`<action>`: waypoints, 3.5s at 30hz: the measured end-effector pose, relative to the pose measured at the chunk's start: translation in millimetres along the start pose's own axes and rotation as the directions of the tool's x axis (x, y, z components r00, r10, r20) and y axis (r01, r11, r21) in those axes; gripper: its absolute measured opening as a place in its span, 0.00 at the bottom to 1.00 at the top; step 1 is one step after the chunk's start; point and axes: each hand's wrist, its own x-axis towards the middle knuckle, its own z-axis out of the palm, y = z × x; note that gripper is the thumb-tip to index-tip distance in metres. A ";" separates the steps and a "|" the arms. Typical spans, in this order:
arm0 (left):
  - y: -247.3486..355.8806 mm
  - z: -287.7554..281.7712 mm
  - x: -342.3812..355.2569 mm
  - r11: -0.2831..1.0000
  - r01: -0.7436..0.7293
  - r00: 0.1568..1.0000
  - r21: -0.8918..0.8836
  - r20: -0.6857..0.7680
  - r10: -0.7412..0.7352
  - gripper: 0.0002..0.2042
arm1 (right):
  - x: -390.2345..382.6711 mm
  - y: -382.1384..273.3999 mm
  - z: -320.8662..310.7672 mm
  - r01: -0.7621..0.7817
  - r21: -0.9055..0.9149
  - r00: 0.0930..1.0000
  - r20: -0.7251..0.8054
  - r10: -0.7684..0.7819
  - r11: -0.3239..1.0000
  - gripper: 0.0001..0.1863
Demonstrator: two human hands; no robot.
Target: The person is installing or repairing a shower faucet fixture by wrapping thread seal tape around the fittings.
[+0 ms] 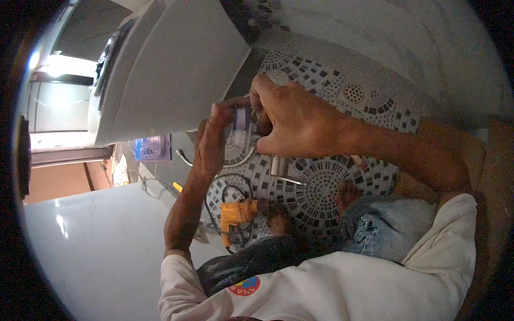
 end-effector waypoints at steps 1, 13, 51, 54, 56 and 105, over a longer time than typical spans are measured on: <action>1.6 -0.1 1.0 1.000 0.023 0.999 0.020 -0.028 -0.023 0.29 | 1.9 2.0 3.4 0.016 0.002 1.000 -0.013 -0.016 1.000 0.27; 7.9 5.6 -5.0 0.964 -0.258 0.966 0.063 0.013 0.258 0.14 | 14.8 25.2 6.9 -0.052 -0.023 0.995 -0.092 0.050 0.998 0.29; 22.3 3.5 -6.1 0.974 -0.139 0.989 -0.179 0.021 0.145 0.13 | 11.2 24.4 2.9 0.064 -0.058 0.992 -0.102 -0.070 0.996 0.30; 18.2 2.2 -16.0 0.954 -0.091 0.995 -0.284 0.009 0.098 0.13 | 13.4 22.4 -6.8 0.051 -0.040 0.991 -0.122 -0.055 0.998 0.30; 9.5 -4.7 -19.2 0.966 -0.120 0.989 -0.230 0.053 0.136 0.13 | 13.6 8.7 -12.4 -0.104 0.027 0.988 -0.115 0.107 0.994 0.28; -12.0 -10.8 -16.2 0.989 0.072 0.982 -0.129 0.185 -0.047 0.23 | 4.9 44.0 20.7 -0.316 0.747 0.937 0.344 0.066 0.585 0.27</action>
